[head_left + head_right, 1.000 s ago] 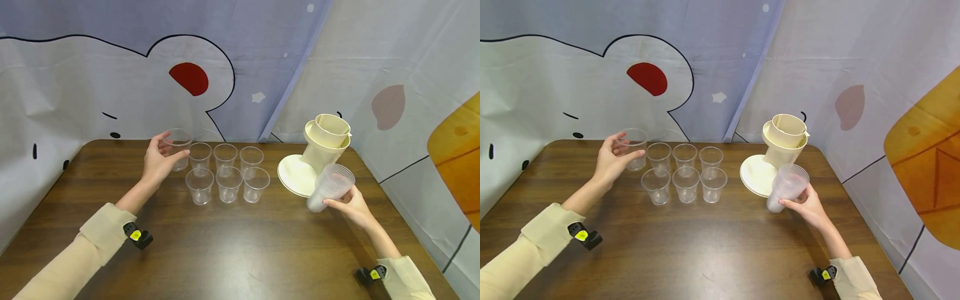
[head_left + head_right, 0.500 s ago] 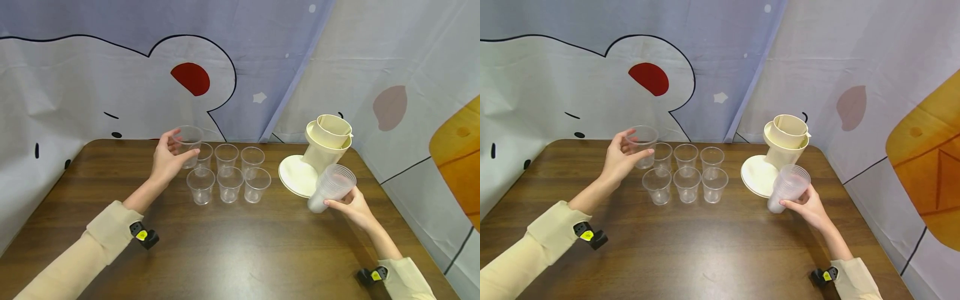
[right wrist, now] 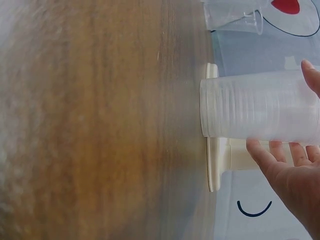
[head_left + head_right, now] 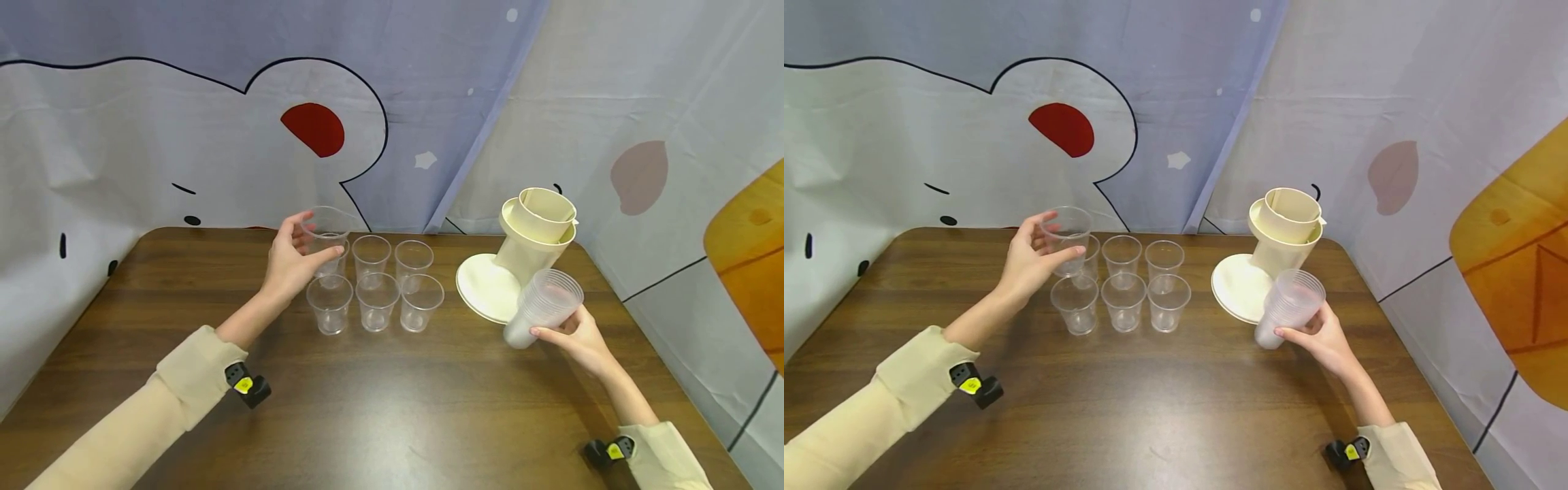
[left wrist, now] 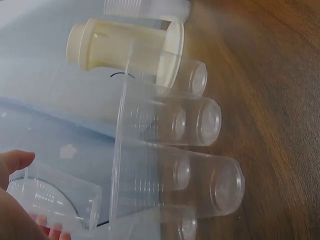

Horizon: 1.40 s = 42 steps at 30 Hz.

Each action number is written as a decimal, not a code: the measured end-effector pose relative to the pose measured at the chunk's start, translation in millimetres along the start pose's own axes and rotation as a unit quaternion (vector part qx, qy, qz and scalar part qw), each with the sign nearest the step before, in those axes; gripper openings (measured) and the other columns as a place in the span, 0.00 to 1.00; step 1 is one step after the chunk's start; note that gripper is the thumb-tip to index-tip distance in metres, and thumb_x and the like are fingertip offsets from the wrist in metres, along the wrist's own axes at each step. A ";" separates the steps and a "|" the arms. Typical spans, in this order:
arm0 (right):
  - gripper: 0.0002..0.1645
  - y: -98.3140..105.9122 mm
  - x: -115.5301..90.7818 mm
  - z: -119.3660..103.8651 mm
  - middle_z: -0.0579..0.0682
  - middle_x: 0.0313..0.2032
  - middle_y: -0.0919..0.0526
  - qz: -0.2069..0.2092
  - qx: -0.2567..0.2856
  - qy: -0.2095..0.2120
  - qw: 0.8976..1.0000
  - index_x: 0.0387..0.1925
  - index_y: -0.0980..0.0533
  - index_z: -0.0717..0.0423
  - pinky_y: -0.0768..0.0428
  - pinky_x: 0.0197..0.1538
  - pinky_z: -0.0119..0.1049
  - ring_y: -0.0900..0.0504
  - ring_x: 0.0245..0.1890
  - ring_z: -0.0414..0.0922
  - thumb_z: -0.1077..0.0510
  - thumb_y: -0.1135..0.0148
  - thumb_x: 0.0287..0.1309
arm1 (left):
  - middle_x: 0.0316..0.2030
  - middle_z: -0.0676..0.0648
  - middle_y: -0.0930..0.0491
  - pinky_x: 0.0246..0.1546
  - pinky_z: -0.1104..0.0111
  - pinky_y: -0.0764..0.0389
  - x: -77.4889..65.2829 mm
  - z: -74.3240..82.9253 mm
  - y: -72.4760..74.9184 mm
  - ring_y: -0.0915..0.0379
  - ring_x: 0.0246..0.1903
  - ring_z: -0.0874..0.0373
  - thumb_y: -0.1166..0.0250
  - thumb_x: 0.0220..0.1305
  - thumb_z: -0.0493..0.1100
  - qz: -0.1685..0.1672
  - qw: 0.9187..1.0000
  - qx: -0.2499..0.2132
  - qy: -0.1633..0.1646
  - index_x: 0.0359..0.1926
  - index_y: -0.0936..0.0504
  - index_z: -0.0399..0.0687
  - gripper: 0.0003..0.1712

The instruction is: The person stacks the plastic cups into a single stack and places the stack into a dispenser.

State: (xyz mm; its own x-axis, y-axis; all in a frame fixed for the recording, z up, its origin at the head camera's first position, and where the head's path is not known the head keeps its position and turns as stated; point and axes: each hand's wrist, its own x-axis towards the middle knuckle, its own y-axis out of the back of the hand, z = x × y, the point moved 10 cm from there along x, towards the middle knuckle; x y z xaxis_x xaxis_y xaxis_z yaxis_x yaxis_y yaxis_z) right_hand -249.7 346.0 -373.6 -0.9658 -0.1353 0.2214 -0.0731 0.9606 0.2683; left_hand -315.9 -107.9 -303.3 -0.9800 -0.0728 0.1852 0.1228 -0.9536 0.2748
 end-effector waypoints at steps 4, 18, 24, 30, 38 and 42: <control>0.39 -0.1 0.4 -1.7 0.38 0.47 0.22 0.002 0.013 0.003 1.000 0.59 0.36 0.50 0.19 0.44 0.22 0.20 0.45 0.30 0.78 0.37 0.48 | 0.57 0.40 0.29 0.63 0.58 0.32 -0.8 3.1 -5.3 0.33 0.56 0.46 0.28 0.52 0.41 -0.006 1.000 -0.002 -0.006 0.67 0.37 0.45 0.42; 0.40 1.7 1.3 -0.8 0.38 0.48 0.23 0.003 0.012 0.010 1.000 0.58 0.35 0.47 0.20 0.43 0.22 0.20 0.45 0.30 0.78 0.37 0.47 | 0.59 0.41 0.29 0.65 0.56 0.32 -7.3 15.3 -27.3 0.32 0.58 0.46 0.26 0.51 0.41 -0.038 0.999 -0.006 -0.019 0.67 0.37 0.47 0.43; 0.40 0.9 2.6 -0.3 0.38 0.50 0.24 -0.003 0.015 0.016 1.000 0.60 0.36 0.49 0.20 0.44 0.22 0.21 0.46 0.30 0.79 0.37 0.47 | 0.58 0.41 0.28 0.64 0.56 0.31 -9.5 23.9 -37.7 0.31 0.57 0.46 0.26 0.50 0.41 -0.048 0.998 -0.002 -0.033 0.66 0.36 0.47 0.43; 0.43 0.5 4.5 0.2 0.38 0.54 0.26 -0.011 -0.009 0.021 1.000 0.64 0.39 0.51 0.23 0.50 0.20 0.24 0.53 0.30 0.77 0.37 0.48 | 0.56 0.42 0.27 0.64 0.56 0.31 -13.4 31.7 -47.9 0.32 0.58 0.46 0.25 0.50 0.41 -0.059 0.997 -0.007 -0.041 0.66 0.37 0.47 0.44; 0.42 0.5 4.1 0.5 0.39 0.53 0.25 -0.009 0.004 0.019 1.000 0.63 0.38 0.51 0.21 0.48 0.21 0.22 0.51 0.30 0.78 0.37 0.48 | 0.58 0.41 0.27 0.64 0.57 0.31 -16.4 34.5 -60.0 0.32 0.58 0.47 0.26 0.51 0.40 -0.076 0.996 -0.036 -0.029 0.66 0.40 0.44 0.45; 0.40 0.6 2.8 -0.5 0.38 0.50 0.24 -0.004 0.015 0.017 1.000 0.60 0.36 0.49 0.20 0.44 0.22 0.21 0.46 0.30 0.79 0.37 0.47 | 0.57 0.43 0.26 0.63 0.58 0.31 -17.6 36.0 -65.1 0.32 0.58 0.48 0.26 0.50 0.40 -0.081 0.996 -0.039 -0.027 0.66 0.40 0.45 0.44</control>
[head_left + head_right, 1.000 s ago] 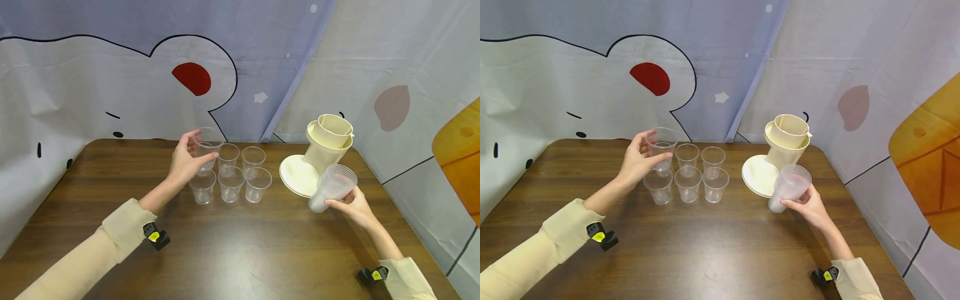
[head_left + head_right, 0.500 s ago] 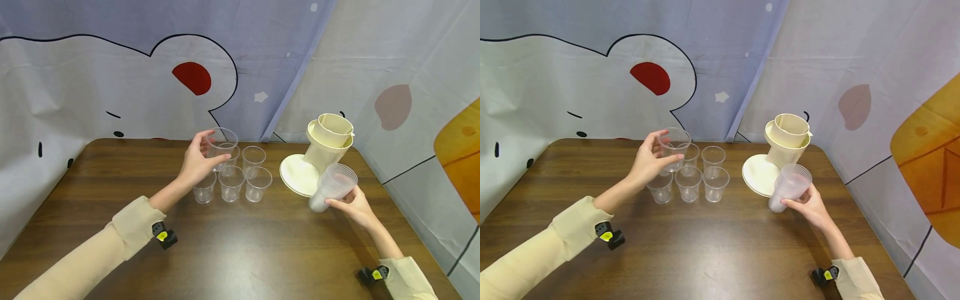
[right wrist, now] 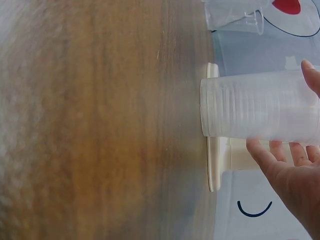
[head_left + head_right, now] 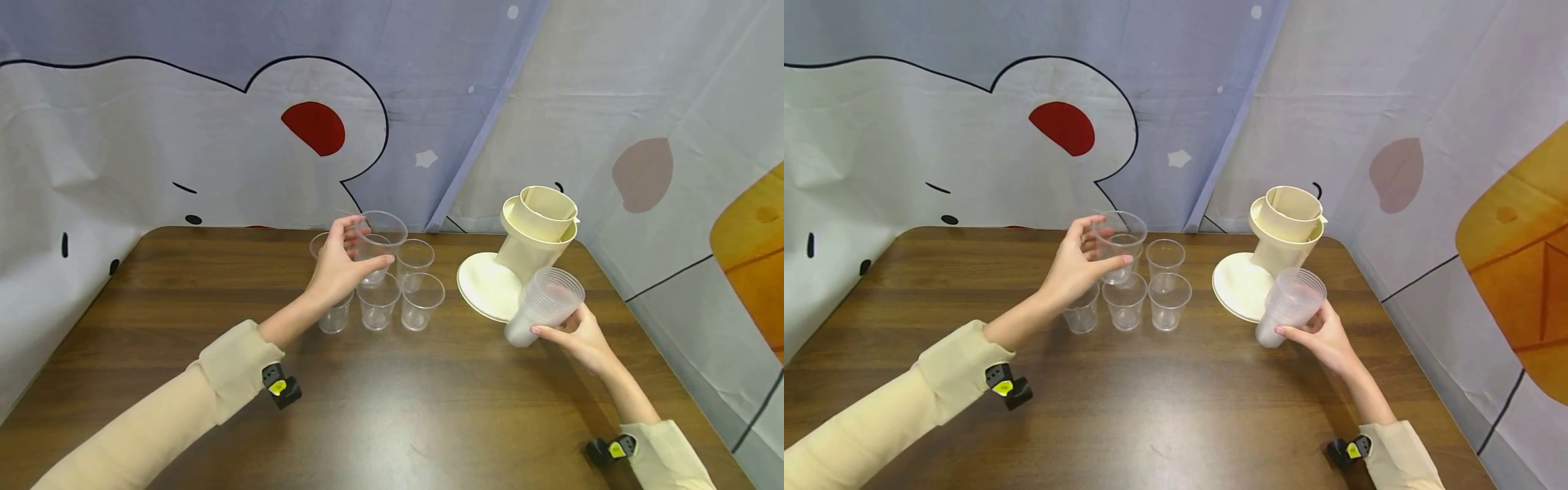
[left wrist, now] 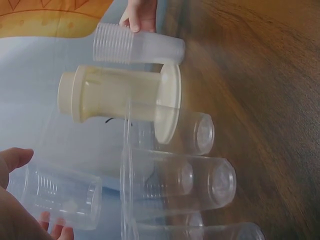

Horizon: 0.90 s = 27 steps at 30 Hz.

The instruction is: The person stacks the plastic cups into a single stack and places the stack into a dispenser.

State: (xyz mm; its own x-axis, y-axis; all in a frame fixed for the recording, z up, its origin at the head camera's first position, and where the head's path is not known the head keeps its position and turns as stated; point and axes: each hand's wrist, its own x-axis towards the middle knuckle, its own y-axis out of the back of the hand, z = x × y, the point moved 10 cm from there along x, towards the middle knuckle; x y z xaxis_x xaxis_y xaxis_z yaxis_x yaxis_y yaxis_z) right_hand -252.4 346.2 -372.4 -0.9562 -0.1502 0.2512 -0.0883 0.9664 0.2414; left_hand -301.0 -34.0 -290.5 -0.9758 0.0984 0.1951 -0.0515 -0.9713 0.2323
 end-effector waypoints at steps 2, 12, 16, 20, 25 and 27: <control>0.40 -0.3 -0.7 -0.8 0.38 0.49 0.23 0.000 0.003 0.000 1.000 0.59 0.35 0.49 0.19 0.44 0.22 0.20 0.45 0.30 0.79 0.37 0.47 | 0.57 0.43 0.26 0.63 0.58 0.30 -0.2 1.2 -2.5 0.31 0.58 0.49 0.25 0.50 0.41 -0.001 1.000 0.001 -0.002 0.65 0.39 0.45 0.44; 0.43 -1.3 0.2 -0.8 0.39 0.54 0.26 -0.010 -0.014 0.004 1.000 0.64 0.39 0.53 0.22 0.49 0.21 0.23 0.52 0.30 0.78 0.37 0.48 | 0.57 0.42 0.25 0.64 0.57 0.31 -0.5 9.5 -18.1 0.31 0.59 0.46 0.26 0.50 0.40 -0.018 1.000 0.000 -0.024 0.64 0.38 0.44 0.43; 0.44 -1.7 0.4 -1.6 0.39 0.55 0.27 -0.012 -0.014 0.007 1.000 0.65 0.40 0.53 0.23 0.51 0.20 0.24 0.54 0.31 0.78 0.37 0.48 | 0.58 0.42 0.25 0.65 0.56 0.31 -1.3 12.0 -25.6 0.31 0.60 0.46 0.26 0.50 0.40 -0.026 0.999 0.003 -0.027 0.64 0.38 0.44 0.43; 0.42 -0.9 -1.4 -1.6 0.39 0.52 0.25 -0.005 -0.005 0.004 1.000 0.62 0.37 0.52 0.21 0.47 0.21 0.22 0.49 0.31 0.78 0.38 0.48 | 0.57 0.42 0.25 0.64 0.56 0.31 -2.3 15.5 -32.4 0.31 0.60 0.47 0.26 0.49 0.40 -0.028 0.999 0.000 -0.034 0.64 0.37 0.43 0.43; 0.39 1.1 -3.8 -1.2 0.39 0.47 0.22 0.005 0.007 0.001 1.000 0.58 0.35 0.50 0.19 0.43 0.22 0.20 0.44 0.31 0.79 0.38 0.47 | 0.57 0.42 0.25 0.65 0.58 0.31 -4.9 18.1 -41.5 0.32 0.61 0.49 0.25 0.49 0.40 -0.032 0.999 -0.007 -0.038 0.63 0.36 0.44 0.42; 0.39 1.0 -3.9 -1.4 0.39 0.47 0.22 0.005 0.007 0.002 1.000 0.58 0.35 0.50 0.19 0.43 0.22 0.20 0.44 0.31 0.79 0.38 0.47 | 0.58 0.42 0.25 0.65 0.57 0.31 -5.9 18.1 -45.0 0.32 0.61 0.49 0.25 0.49 0.39 -0.034 0.999 -0.013 -0.040 0.63 0.36 0.44 0.42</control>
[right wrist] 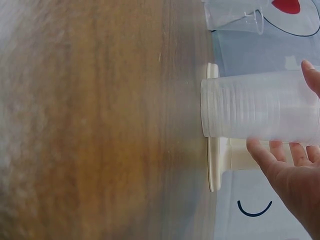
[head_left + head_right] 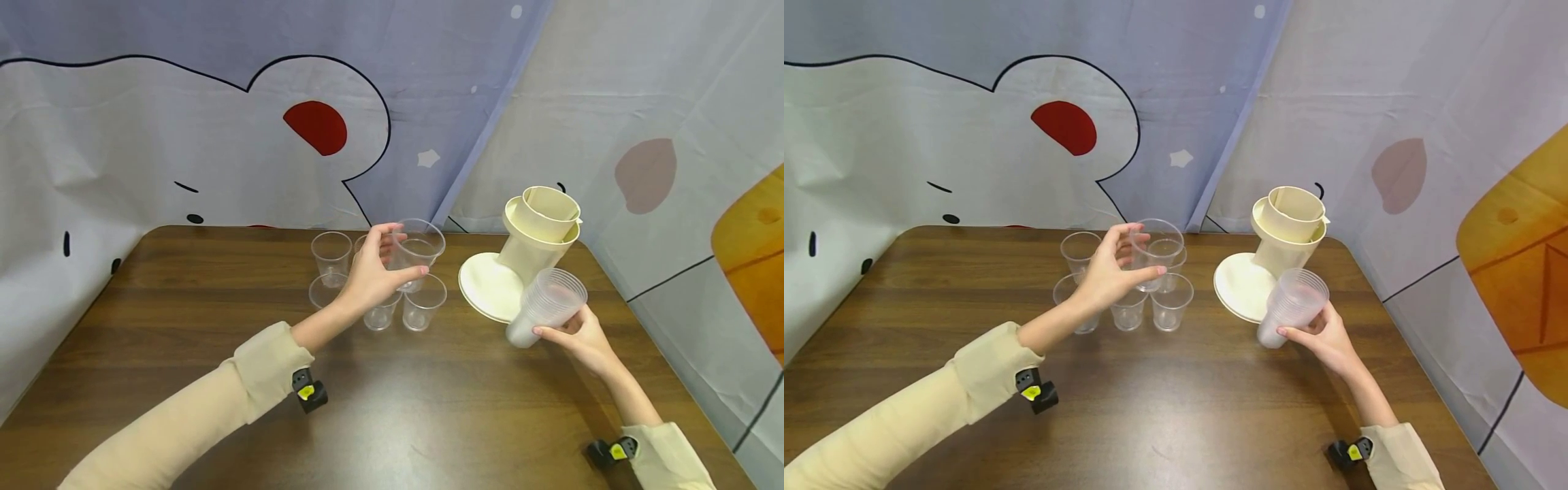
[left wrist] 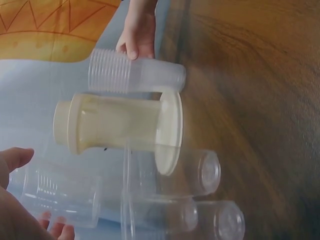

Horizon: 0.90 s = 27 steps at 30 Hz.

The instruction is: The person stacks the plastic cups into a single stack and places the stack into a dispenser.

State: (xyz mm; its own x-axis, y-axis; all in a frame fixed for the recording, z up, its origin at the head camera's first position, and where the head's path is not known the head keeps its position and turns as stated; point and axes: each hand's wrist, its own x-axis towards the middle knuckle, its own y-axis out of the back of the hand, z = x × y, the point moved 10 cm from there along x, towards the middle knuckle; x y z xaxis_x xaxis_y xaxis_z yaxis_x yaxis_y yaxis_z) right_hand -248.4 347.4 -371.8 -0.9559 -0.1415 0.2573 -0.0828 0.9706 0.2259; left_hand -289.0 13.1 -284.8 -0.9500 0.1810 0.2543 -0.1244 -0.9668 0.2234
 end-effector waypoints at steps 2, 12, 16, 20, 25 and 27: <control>0.39 0.5 0.1 -0.5 0.39 0.47 0.22 0.000 -0.002 0.002 1.000 0.59 0.35 0.51 0.19 0.43 0.22 0.20 0.44 0.31 0.79 0.38 0.47 | 0.58 0.42 0.25 0.65 0.57 0.31 -0.7 0.2 -4.2 0.32 0.61 0.49 0.25 0.49 0.39 -0.001 1.000 -0.004 -0.002 0.63 0.36 0.43 0.41; 0.39 2.4 -2.0 0.6 0.38 0.47 0.22 0.005 -0.012 -0.003 1.000 0.59 0.35 0.52 0.19 0.43 0.22 0.20 0.44 0.30 0.79 0.37 0.47 | 0.56 0.43 0.25 0.62 0.59 0.27 -0.1 4.6 -26.1 0.30 0.58 0.50 0.24 0.47 0.40 -0.010 1.000 -0.016 -0.006 0.62 0.34 0.45 0.41; 0.38 2.1 -1.8 1.1 0.38 0.47 0.22 0.006 -0.014 -0.008 1.000 0.58 0.35 0.50 0.19 0.43 0.22 0.20 0.44 0.30 0.78 0.37 0.47 | 0.56 0.44 0.25 0.61 0.60 0.26 0.1 6.6 -32.0 0.30 0.57 0.52 0.24 0.47 0.41 -0.012 1.000 -0.017 -0.008 0.62 0.32 0.46 0.41; 0.39 2.1 -1.2 0.1 0.38 0.47 0.22 0.004 -0.008 -0.005 1.000 0.58 0.35 0.50 0.19 0.43 0.22 0.20 0.44 0.30 0.79 0.37 0.47 | 0.56 0.44 0.26 0.59 0.60 0.25 0.4 8.6 -38.3 0.30 0.57 0.51 0.24 0.47 0.41 -0.019 1.000 -0.020 -0.011 0.63 0.32 0.45 0.41; 0.40 2.0 -1.9 -0.9 0.38 0.48 0.23 0.004 -0.005 0.000 1.000 0.59 0.35 0.49 0.19 0.43 0.22 0.20 0.45 0.30 0.79 0.38 0.47 | 0.56 0.43 0.26 0.59 0.60 0.25 0.4 10.9 -46.7 0.31 0.56 0.51 0.24 0.47 0.39 -0.025 0.999 -0.024 -0.016 0.63 0.32 0.45 0.41; 0.40 1.9 -2.8 -1.1 0.38 0.48 0.22 0.004 -0.001 0.000 1.000 0.59 0.35 0.50 0.19 0.43 0.22 0.20 0.45 0.30 0.79 0.38 0.47 | 0.56 0.43 0.26 0.59 0.61 0.25 0.1 11.8 -50.3 0.31 0.57 0.51 0.24 0.47 0.39 -0.029 0.999 -0.024 -0.016 0.63 0.32 0.46 0.41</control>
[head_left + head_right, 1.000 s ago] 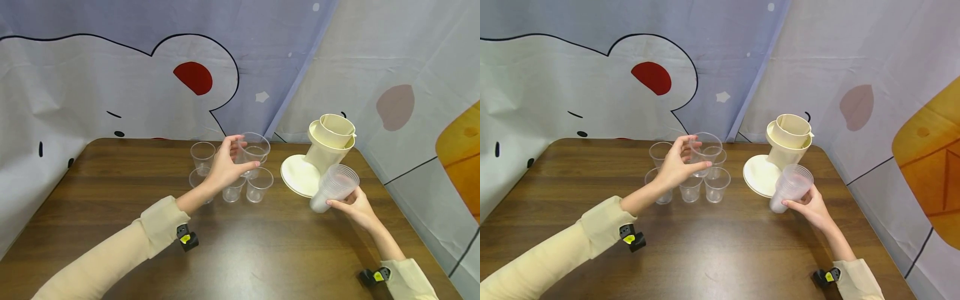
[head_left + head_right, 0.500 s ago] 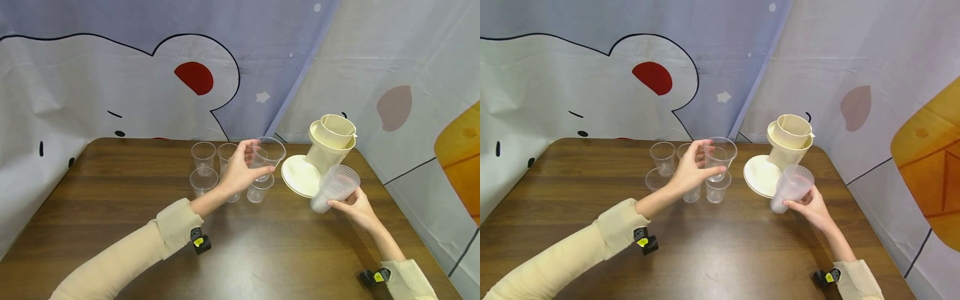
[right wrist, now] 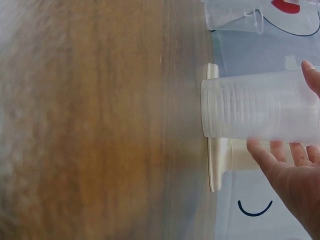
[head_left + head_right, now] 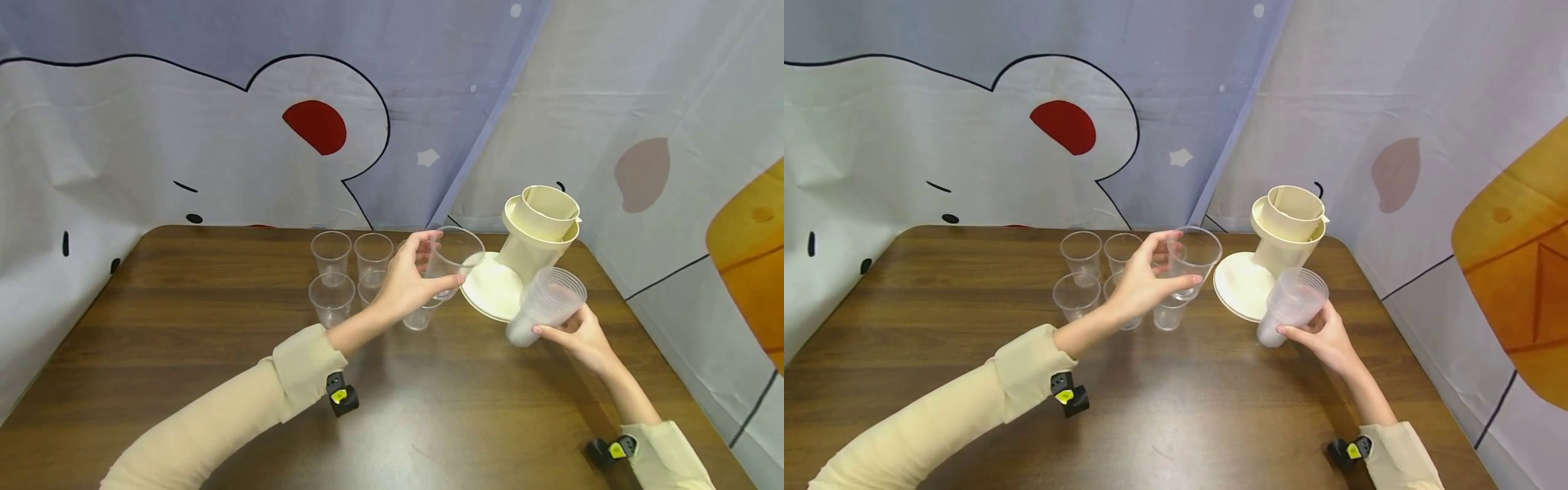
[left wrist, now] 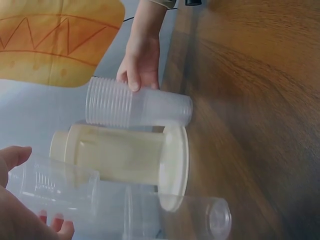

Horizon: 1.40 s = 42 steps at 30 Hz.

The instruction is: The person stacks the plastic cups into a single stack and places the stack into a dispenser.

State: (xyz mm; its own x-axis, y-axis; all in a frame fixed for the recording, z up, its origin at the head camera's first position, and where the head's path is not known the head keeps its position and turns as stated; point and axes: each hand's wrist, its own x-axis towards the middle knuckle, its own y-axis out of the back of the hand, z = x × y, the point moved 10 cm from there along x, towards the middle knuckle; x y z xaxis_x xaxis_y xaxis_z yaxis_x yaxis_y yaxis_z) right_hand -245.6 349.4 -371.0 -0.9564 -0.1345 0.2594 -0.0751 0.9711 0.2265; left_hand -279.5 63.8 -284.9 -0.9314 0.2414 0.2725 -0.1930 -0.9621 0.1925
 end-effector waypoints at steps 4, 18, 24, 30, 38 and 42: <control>0.40 0.4 -0.6 0.8 0.38 0.48 0.22 0.002 0.001 -0.001 1.000 0.59 0.35 0.49 0.19 0.44 0.22 0.20 0.45 0.30 0.79 0.38 0.47 | 0.56 0.43 0.25 0.60 0.61 0.25 0.7 1.7 -6.1 0.30 0.57 0.51 0.25 0.48 0.39 -0.008 1.000 -0.002 -0.002 0.63 0.32 0.46 0.41; 0.43 0.1 1.8 3.3 0.37 0.54 0.26 -0.003 -0.040 -0.002 0.999 0.65 0.39 0.52 0.23 0.49 0.19 0.24 0.52 0.29 0.77 0.36 0.48 | 0.56 0.44 0.23 0.56 0.65 0.23 4.6 6.1 -21.6 0.26 0.55 0.51 0.25 0.48 0.40 -0.016 1.000 -0.013 -0.005 0.63 0.32 0.48 0.40; 0.45 0.6 1.0 3.0 0.36 0.55 0.26 0.002 -0.053 0.002 0.999 0.65 0.40 0.52 0.27 0.53 0.17 0.25 0.53 0.29 0.77 0.35 0.47 | 0.56 0.45 0.23 0.54 0.68 0.22 6.1 10.3 -29.4 0.26 0.55 0.52 0.25 0.49 0.40 -0.025 1.000 -0.008 -0.010 0.64 0.32 0.48 0.41; 0.45 0.6 0.8 2.5 0.36 0.55 0.27 0.000 -0.055 0.002 0.998 0.66 0.40 0.53 0.28 0.53 0.17 0.26 0.54 0.29 0.76 0.35 0.48 | 0.56 0.45 0.24 0.56 0.67 0.23 7.1 15.9 -36.6 0.26 0.56 0.52 0.26 0.49 0.41 -0.034 0.999 -0.013 -0.010 0.65 0.32 0.48 0.41; 0.45 0.0 0.8 2.2 0.35 0.56 0.27 -0.002 -0.058 0.002 0.998 0.66 0.41 0.53 0.28 0.53 0.17 0.26 0.54 0.29 0.76 0.36 0.48 | 0.57 0.45 0.23 0.59 0.64 0.24 9.8 18.3 -46.8 0.26 0.57 0.54 0.26 0.49 0.40 -0.040 0.999 -0.026 -0.003 0.64 0.34 0.48 0.41; 0.45 -1.0 1.0 2.2 0.36 0.55 0.27 -0.002 -0.055 0.003 0.998 0.66 0.41 0.54 0.28 0.53 0.17 0.26 0.54 0.29 0.76 0.36 0.48 | 0.56 0.45 0.22 0.58 0.66 0.24 10.9 20.3 -50.0 0.26 0.57 0.53 0.25 0.48 0.39 -0.036 0.999 -0.033 -0.005 0.63 0.34 0.48 0.41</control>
State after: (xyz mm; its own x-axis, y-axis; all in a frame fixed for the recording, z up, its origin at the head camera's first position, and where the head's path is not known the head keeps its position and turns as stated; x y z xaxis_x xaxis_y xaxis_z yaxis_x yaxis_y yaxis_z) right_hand -247.1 348.7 -373.1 -0.9545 -0.1401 0.2632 -0.0477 0.9432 0.3288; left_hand -273.7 117.1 -272.5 -0.9113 0.3119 0.2688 -0.2801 -0.9481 0.1504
